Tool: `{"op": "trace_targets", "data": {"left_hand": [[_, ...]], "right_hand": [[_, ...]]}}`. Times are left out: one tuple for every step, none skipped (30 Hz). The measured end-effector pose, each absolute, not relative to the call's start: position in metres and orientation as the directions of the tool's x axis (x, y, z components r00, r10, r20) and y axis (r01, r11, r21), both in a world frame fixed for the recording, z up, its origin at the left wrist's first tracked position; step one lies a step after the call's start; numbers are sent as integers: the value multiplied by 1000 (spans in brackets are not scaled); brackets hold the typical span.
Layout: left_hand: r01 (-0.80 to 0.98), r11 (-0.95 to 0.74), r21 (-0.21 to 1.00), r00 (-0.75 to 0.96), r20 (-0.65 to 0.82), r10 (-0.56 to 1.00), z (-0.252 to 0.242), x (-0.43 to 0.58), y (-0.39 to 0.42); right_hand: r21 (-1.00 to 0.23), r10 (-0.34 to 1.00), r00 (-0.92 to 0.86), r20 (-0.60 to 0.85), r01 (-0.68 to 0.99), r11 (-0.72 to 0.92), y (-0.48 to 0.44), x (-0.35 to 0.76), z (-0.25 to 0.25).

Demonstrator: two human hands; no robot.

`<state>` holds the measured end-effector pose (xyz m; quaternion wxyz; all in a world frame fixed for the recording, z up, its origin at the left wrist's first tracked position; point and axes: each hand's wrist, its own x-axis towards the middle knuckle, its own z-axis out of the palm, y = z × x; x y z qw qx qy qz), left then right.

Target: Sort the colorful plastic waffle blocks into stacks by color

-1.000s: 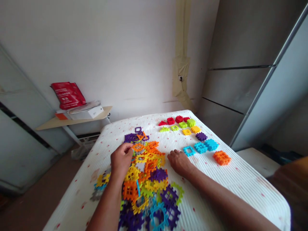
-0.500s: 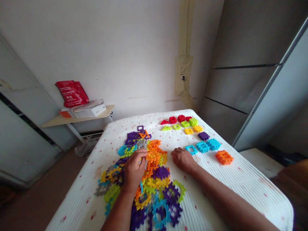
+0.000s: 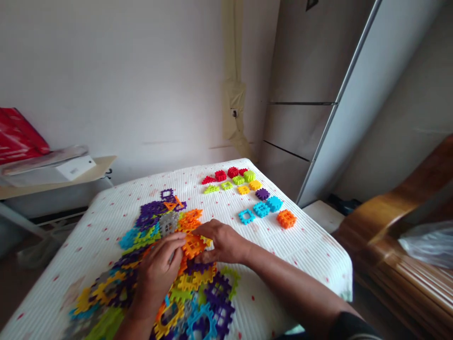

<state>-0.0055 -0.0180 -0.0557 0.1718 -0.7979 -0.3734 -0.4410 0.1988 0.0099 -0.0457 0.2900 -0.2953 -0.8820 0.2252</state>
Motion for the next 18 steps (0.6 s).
{"op": "trace_targets", "data": {"left_hand": [[748,-662,47,338,832,440,-55,-5,-19],[749,-662,41,343,830,440,-55,-4,-19],[748,-663,35,349,828,438,-54,-4,-20],[747,-664,30,355,827,437,-54,-3,-21],[745,-667,24,360,827,432,-53,-2,-21],[741,-671,16,364,830,423,-53,-2,-22],[738,-674,8,367,834,412,-53,-1,-22],[735,-678,0,369,839,400,-53,0,-23],[734,-679,-5,370,841,393,-53,1,-23],[734,-680,-8,371,843,390,-53,2,-23],[734,-679,-9,370,844,389,-53,2,-24],[735,-678,-9,370,843,391,-53,3,-24],[737,-676,-6,368,843,393,-52,4,-25],[739,-674,-3,364,843,396,-52,5,-25],[742,-670,3,359,843,401,-52,6,-26],[746,-665,8,352,844,405,-52,6,-26],[753,-657,15,340,847,410,-52,6,-25],[764,-645,24,323,851,414,-53,5,-25]], "right_hand": [[-561,653,-664,364,403,723,10,198,-45],[-556,654,-668,355,411,722,10,198,-44],[-553,653,-671,350,415,723,10,198,-43],[-549,650,-675,350,414,726,9,199,-41],[-543,643,-680,353,410,733,9,199,-39],[-535,632,-687,359,404,742,8,200,-37],[-526,622,-693,365,398,752,7,201,-35],[-518,615,-698,367,396,758,6,201,-32],[-513,611,-702,367,395,762,5,202,-30],[-509,606,-707,365,394,765,5,203,-28],[-508,602,-712,363,390,768,5,203,-27],[-508,597,-715,364,385,771,5,204,-26],[-511,595,-715,367,380,771,5,204,-26],[-519,599,-709,373,376,767,5,205,-27],[-530,608,-697,380,375,761,5,205,-28],[-543,623,-679,388,378,750,5,205,-30],[-556,640,-659,395,383,738,5,206,-31],[-568,656,-641,399,389,726,5,206,-33]]}}
